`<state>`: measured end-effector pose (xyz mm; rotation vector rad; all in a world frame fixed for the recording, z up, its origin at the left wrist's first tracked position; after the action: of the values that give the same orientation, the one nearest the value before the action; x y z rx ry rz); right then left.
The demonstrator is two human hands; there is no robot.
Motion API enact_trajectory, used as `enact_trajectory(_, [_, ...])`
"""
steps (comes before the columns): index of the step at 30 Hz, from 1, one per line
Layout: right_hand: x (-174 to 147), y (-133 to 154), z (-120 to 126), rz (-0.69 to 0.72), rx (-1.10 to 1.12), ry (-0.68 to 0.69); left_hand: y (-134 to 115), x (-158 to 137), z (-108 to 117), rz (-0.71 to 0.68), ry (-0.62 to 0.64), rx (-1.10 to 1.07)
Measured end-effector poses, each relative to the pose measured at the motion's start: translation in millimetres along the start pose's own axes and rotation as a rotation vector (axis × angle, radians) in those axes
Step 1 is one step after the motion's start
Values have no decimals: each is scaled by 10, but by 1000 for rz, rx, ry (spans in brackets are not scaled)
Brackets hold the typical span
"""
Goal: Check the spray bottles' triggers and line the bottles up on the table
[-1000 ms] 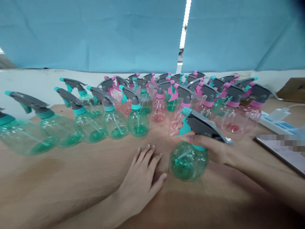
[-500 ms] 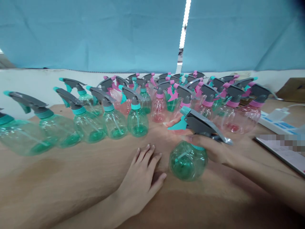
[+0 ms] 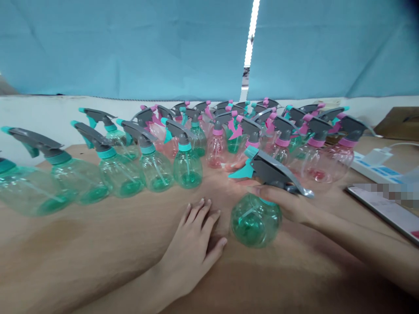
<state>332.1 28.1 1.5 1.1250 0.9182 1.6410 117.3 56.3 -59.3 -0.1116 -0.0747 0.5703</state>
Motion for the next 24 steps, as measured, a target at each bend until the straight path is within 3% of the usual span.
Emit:
enact_trajectory(8, [26, -8, -3, 24, 124, 97, 7, -5, -11, -2, -15, -8])
enact_trajectory(14, [-22, -99, 12, -54, 144, 90, 3, 2, -9, 4, 10, 11])
enact_trajectory(24, [33, 4, -7, 67, 129, 125, -7, -7, 7, 6, 11, 12])
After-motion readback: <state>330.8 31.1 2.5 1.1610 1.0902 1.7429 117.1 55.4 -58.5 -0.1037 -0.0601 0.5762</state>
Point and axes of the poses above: each hand's wrist, its own x-axis towards the middle knuckle, its own z-axis out of the back of the hand, y = z × x, the point moved 1 cm from there along x, towards the middle knuckle, and after that the axes turned 9 degrees about y, right-handed, at the moved point
